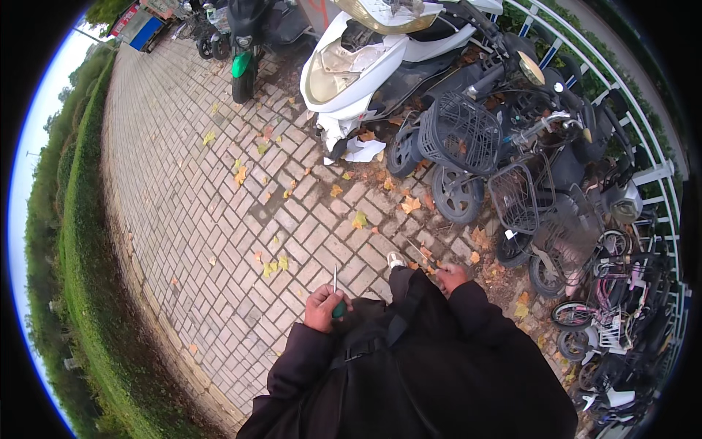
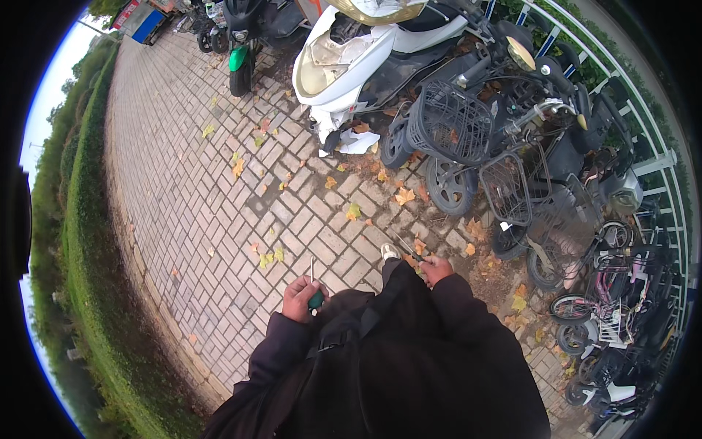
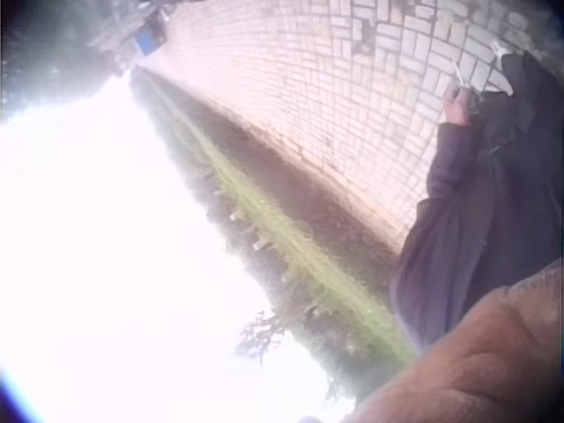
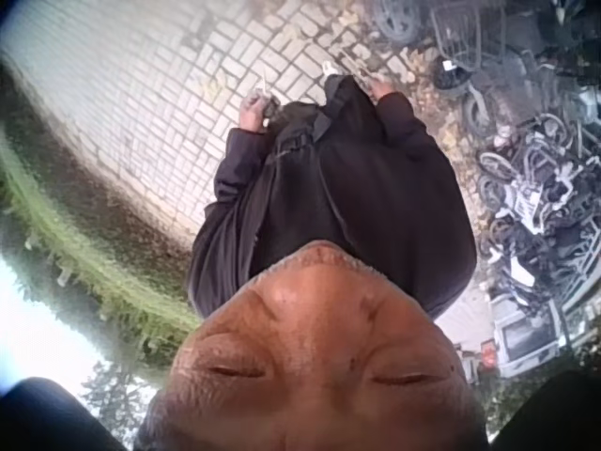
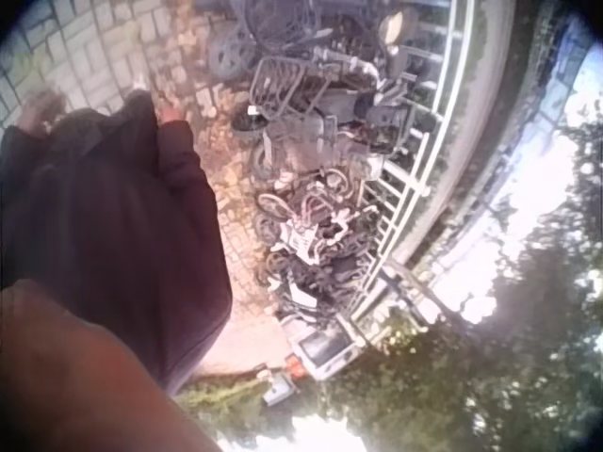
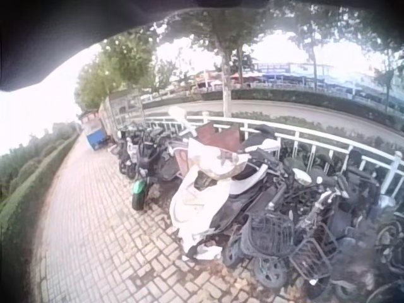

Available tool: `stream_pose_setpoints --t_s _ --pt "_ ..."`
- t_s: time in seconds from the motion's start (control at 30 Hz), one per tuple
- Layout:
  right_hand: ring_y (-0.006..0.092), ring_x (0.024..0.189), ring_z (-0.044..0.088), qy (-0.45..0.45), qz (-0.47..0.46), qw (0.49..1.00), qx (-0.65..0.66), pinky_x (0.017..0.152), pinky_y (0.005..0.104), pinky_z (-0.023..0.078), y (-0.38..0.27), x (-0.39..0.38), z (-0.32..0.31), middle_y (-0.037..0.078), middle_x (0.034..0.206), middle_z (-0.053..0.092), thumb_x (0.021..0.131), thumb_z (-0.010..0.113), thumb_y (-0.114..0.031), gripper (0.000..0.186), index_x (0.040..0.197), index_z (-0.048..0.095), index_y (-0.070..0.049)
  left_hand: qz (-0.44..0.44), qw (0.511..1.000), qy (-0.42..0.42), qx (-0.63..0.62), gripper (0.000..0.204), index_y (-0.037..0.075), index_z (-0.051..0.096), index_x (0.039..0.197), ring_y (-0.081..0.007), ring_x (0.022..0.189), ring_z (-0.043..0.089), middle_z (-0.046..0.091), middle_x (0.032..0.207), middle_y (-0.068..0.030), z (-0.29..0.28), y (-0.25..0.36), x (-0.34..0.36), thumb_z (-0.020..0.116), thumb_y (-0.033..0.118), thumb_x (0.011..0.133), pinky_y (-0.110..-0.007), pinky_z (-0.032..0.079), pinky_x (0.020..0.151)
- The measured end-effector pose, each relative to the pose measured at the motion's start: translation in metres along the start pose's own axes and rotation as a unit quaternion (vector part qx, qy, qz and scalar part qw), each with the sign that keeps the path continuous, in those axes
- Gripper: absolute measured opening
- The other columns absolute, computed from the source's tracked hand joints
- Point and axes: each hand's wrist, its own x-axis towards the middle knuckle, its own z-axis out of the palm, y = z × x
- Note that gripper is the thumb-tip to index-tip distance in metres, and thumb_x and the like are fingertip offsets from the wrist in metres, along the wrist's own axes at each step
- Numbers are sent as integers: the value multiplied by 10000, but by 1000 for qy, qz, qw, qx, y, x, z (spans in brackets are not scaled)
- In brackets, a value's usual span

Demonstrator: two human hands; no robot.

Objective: The person uses a screwdriver to remove screws from the front fairing of a white scooter. They repeatedly insert the screwdriver into screw holes, turn it, and remove screws from the scooter's body panel.

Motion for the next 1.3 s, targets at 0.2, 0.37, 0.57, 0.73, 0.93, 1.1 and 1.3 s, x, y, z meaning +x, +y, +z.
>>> stream_pose_setpoints --t_s 0.2,0.37,0.57,0.73,0.93,1.1,1.3 --pt "93 504 523 -2 -21 996 86 453 289 429 -97 49 28 18 747 627 950 682 -199 246 1076 687 12 -20 999 28 -8 186 49 610 861 -161 649 676 716 807 -104 -31 44 61 598 158 1011 -263 492 528" --pt "92 512 509 20 -3 997 80 453 285 432 -155 89 59 28 783 616 971 663 -189 238 1081 671 21 -54 997 24 -39 176 50 606 860 -173 657 683 707 796 -102 -85 76 130 603 147 1006 -272 495 527" --pt "99 523 549 72 -6 979 189 454 288 454 -240 115 141 28 770 631 992 674 -267 257 1011 653 -11 -14 998 -5 -61 155 49 596 844 -185 675 684 703 800 -112 -173 164 226 618 115 982 -288 518 572" --pt "86 482 520 54 -42 979 191 429 263 404 -325 132 195 14 730 616 973 681 -241 236 892 640 -23 -12 999 -26 -32 174 39 594 819 -199 702 687 707 814 -124 -225 224 293 610 105 980 -305 541 605" --pt "82 447 472 84 -65 976 190 421 265 366 -392 162 230 10 597 545 976 677 -239 248 859 616 -29 -32 998 -37 -46 195 31 600 828 -204 701 685 705 814 -132 -243 271 368 612 125 998 -323 554 601" --pt "86 455 475 97 -63 969 221 450 273 392 -435 235 242 7 575 529 983 673 -254 248 888 611 -33 -71 996 -45 -17 177 37 615 819 -205 710 697 706 818 -123 -238 307 435 648 112 975 -326 564 591" --pt "80 502 502 101 -63 969 218 460 267 420 -478 296 243 18 772 613 970 681 -239 243 1000 643 -1 -86 993 -66 45 151 34 640 821 -189 711 704 722 826 -119 -243 378 511 676 102 952 -314 566 576"
